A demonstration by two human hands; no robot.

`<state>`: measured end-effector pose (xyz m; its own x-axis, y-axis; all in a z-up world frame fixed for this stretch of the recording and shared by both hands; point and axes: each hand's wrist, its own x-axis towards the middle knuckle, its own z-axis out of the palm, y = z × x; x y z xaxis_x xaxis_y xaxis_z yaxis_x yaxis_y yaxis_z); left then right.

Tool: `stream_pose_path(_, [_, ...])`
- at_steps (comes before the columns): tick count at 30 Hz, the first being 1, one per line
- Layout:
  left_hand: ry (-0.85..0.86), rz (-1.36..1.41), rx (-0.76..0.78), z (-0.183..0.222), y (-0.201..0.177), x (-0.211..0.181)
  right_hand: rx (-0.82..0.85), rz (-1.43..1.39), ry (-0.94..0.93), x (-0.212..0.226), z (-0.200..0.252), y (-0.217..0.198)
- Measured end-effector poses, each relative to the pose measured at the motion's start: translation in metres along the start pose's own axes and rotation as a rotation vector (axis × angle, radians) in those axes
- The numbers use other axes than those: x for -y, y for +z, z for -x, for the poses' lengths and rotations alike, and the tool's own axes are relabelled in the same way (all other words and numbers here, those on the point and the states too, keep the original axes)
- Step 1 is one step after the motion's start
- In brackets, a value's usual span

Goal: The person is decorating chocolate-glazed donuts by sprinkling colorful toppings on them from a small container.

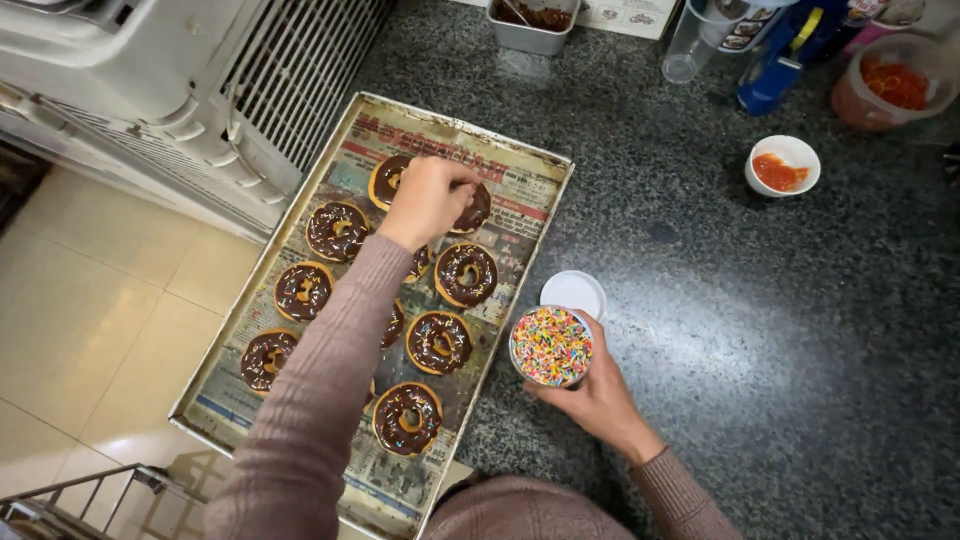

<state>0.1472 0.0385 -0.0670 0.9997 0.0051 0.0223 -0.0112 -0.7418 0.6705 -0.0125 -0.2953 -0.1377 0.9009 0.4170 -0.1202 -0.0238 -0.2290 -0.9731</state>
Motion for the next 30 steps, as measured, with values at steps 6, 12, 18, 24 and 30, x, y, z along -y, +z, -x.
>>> stream_pose_path(6, [-0.083,-0.122,-0.019,-0.024,0.014,0.003,0.018,0.029,-0.045,-0.009,0.002,0.001])
stream_pose_path(12, [-0.119,-0.171,-0.042,-0.037,0.009,0.014,0.038,-0.071,0.029,0.000,0.003,0.002])
stream_pose_path(18, [-0.155,-0.251,-0.060,-0.038,0.001,0.036,0.034,-0.077,0.014,0.001,0.003,0.003])
stream_pose_path(24, [-0.205,-0.201,0.024,-0.039,0.006,0.017,0.034,-0.121,0.032,0.002,0.003,0.005])
stream_pose_path(30, [-0.092,-0.282,0.016,-0.049,0.015,0.032,0.060,-0.126,0.101,0.013,0.002,0.002])
